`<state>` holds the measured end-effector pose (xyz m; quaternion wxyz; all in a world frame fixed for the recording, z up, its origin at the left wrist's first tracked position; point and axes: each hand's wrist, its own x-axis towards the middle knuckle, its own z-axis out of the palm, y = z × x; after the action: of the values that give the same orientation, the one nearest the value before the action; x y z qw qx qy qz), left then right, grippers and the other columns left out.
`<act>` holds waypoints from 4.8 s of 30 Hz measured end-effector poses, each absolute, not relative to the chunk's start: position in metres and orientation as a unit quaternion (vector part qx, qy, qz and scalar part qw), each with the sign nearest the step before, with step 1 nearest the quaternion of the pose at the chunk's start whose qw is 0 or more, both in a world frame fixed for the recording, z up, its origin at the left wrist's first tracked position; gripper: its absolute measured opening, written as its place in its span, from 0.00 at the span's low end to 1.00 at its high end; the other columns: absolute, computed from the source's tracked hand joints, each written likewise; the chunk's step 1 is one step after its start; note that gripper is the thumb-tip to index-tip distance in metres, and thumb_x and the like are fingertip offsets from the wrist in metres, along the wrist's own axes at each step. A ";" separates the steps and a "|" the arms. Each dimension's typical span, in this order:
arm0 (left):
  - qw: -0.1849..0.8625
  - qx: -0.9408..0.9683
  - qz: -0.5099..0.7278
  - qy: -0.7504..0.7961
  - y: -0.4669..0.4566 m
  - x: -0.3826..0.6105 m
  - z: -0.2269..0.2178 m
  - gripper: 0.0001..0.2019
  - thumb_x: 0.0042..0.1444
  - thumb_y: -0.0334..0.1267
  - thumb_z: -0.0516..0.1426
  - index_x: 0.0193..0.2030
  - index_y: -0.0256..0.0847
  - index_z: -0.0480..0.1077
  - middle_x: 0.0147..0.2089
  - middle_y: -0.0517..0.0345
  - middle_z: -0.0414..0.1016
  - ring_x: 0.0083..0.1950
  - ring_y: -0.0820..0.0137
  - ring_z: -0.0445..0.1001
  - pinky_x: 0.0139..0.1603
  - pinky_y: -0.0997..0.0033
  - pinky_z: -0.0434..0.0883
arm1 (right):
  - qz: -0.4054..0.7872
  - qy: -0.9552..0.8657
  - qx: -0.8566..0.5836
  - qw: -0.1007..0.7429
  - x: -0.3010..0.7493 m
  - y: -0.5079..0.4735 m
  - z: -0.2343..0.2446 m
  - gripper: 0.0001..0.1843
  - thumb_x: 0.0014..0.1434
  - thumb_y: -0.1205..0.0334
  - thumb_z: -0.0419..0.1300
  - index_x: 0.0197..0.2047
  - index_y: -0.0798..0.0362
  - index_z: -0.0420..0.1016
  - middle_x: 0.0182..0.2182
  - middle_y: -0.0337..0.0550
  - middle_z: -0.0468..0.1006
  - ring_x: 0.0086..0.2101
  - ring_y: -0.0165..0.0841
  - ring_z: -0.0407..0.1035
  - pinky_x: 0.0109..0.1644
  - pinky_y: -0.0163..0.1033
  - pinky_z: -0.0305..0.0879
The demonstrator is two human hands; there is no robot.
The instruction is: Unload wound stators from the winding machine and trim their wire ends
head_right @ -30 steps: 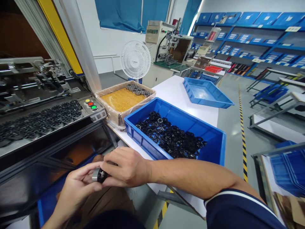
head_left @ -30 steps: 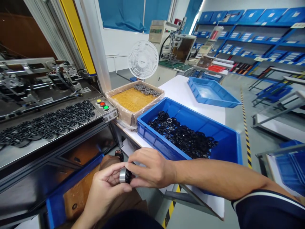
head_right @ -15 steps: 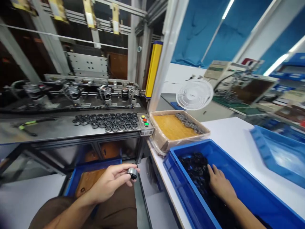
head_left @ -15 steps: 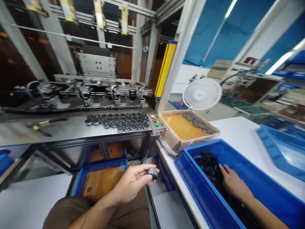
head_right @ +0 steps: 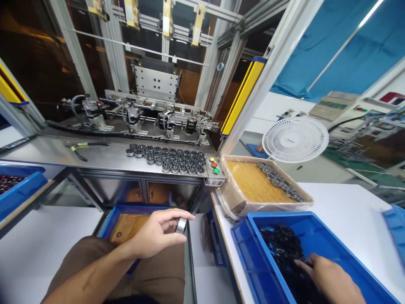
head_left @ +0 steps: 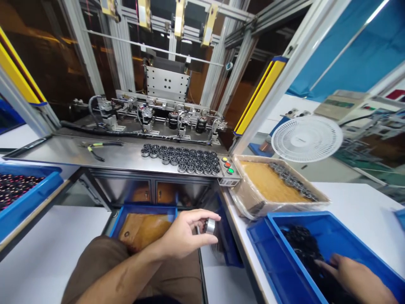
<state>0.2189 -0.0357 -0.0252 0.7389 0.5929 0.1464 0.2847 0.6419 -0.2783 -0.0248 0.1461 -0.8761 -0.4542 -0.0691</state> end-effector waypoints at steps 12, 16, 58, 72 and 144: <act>0.849 0.475 0.212 0.095 -0.060 0.253 -0.024 0.29 0.36 0.25 0.72 0.49 0.36 0.77 0.45 0.51 0.83 0.38 0.74 0.79 0.42 0.76 0.75 | 0.004 -0.621 -0.698 0.357 0.448 -0.242 0.055 0.10 0.62 0.63 0.60 0.45 0.48 0.80 0.43 0.50 0.78 0.39 0.37 0.77 0.36 0.36 0.76; 0.848 0.498 0.172 0.059 -0.080 0.261 -0.018 0.29 0.34 0.25 0.73 0.47 0.37 0.78 0.45 0.51 0.83 0.38 0.71 0.81 0.41 0.75 0.77 | -0.001 -0.670 -0.616 0.415 0.398 -0.238 0.042 0.19 0.60 0.77 0.56 0.52 0.54 0.73 0.38 0.47 0.75 0.39 0.33 0.73 0.42 0.38 0.74; 0.824 0.539 0.162 0.064 -0.099 0.256 -0.027 0.26 0.35 0.26 0.73 0.46 0.38 0.78 0.38 0.54 0.84 0.38 0.65 0.83 0.40 0.73 0.79 | -0.152 -0.766 -0.515 0.353 0.401 -0.238 0.018 0.19 0.59 0.71 0.61 0.54 0.62 0.70 0.40 0.55 0.76 0.42 0.40 0.72 0.42 0.47 0.77; 0.804 0.569 0.168 0.037 -0.095 0.253 -0.028 0.26 0.36 0.34 0.74 0.47 0.41 0.79 0.36 0.58 0.84 0.34 0.70 0.80 0.38 0.77 0.76 | -0.143 -0.774 -0.504 0.355 0.398 -0.240 0.018 0.20 0.62 0.69 0.57 0.57 0.64 0.68 0.42 0.57 0.75 0.44 0.41 0.72 0.43 0.48 0.77; 0.869 0.480 0.110 -0.053 -0.110 0.255 -0.047 0.26 0.64 0.47 0.54 0.68 0.48 0.58 0.55 0.46 0.75 0.52 0.61 0.77 0.53 0.60 0.73 | -0.077 -0.722 -0.534 0.433 0.400 -0.234 0.011 0.16 0.59 0.67 0.63 0.50 0.58 0.70 0.41 0.53 0.78 0.47 0.42 0.72 0.49 0.52 0.71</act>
<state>0.2554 -0.1096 -0.0465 0.8688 0.4799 -0.0529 0.1102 0.4003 -0.2345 0.0111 0.4329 -0.5337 -0.7224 -0.0770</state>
